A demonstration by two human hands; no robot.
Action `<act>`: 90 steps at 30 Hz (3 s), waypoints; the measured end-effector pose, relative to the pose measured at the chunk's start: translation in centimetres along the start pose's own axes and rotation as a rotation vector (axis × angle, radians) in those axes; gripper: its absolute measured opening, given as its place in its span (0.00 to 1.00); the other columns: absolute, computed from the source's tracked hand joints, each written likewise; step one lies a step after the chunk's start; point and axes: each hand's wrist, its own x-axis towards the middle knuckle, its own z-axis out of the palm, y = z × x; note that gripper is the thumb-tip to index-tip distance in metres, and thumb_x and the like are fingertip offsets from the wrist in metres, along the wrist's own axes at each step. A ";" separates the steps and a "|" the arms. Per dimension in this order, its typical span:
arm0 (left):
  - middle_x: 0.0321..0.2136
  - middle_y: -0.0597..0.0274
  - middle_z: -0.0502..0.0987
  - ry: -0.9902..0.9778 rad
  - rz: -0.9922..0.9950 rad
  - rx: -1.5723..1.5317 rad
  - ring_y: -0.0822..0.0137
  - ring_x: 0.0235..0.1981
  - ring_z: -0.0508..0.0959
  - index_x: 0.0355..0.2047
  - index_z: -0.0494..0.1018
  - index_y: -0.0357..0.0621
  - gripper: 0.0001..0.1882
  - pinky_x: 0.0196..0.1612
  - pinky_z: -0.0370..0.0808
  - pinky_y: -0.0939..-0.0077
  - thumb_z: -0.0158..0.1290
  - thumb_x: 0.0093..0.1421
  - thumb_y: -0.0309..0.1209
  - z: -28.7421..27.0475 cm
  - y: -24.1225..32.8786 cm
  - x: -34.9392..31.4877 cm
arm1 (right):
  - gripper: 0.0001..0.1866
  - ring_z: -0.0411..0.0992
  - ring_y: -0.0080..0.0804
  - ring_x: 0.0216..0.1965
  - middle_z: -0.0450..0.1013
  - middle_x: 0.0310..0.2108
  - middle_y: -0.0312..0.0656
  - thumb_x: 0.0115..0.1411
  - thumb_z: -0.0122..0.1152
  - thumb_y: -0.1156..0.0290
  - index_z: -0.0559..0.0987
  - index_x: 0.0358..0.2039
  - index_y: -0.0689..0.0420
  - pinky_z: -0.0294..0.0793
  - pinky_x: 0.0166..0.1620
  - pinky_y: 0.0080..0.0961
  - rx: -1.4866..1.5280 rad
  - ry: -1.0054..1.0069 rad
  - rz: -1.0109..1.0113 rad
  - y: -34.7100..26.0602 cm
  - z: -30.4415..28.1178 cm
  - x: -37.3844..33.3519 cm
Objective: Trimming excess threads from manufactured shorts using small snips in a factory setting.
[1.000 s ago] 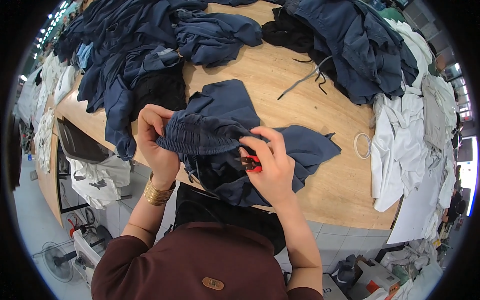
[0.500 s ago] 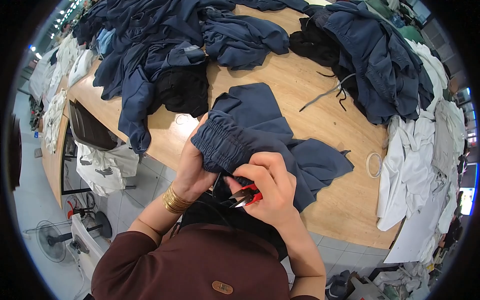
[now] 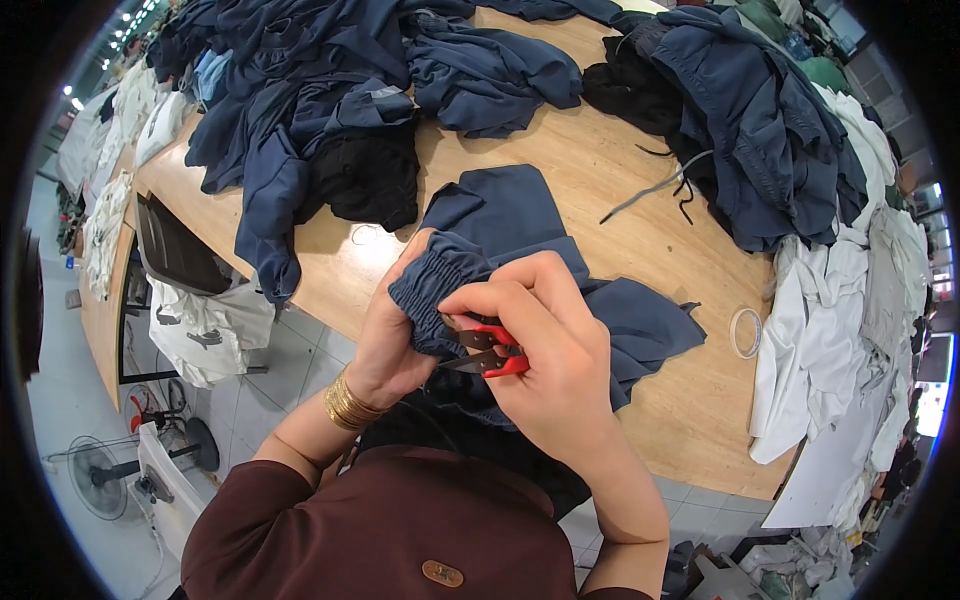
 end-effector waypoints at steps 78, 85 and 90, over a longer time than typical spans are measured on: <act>0.34 0.63 0.74 -0.329 -0.098 0.437 0.74 0.34 0.76 0.36 0.67 0.43 0.10 0.39 0.72 0.85 0.49 0.53 0.19 -0.1 3.2 11.0 | 0.11 0.70 0.26 0.28 0.71 0.24 0.42 0.47 0.61 0.72 0.75 0.32 0.62 0.68 0.34 0.22 -0.376 -0.019 0.650 8.7 -9.8 -10.5; 0.31 0.66 0.73 -0.470 -0.016 1.461 0.73 0.35 0.72 0.37 0.70 0.39 0.14 0.43 0.67 0.83 0.53 0.47 0.19 -1.3 4.0 10.8 | 0.10 0.69 0.17 0.30 0.73 0.27 0.34 0.47 0.60 0.79 0.76 0.32 0.65 0.66 0.36 0.13 0.630 0.251 0.717 9.3 -10.6 -10.6; 0.57 0.56 0.60 -0.923 0.111 1.437 0.58 0.59 0.58 0.58 0.57 0.43 0.46 0.61 0.52 0.69 0.64 0.36 0.25 2.6 -0.8 8.4 | 0.08 0.68 0.16 0.30 0.73 0.27 0.33 0.50 0.61 0.79 0.77 0.33 0.65 0.65 0.36 0.13 0.673 0.186 0.704 9.3 -9.4 -9.8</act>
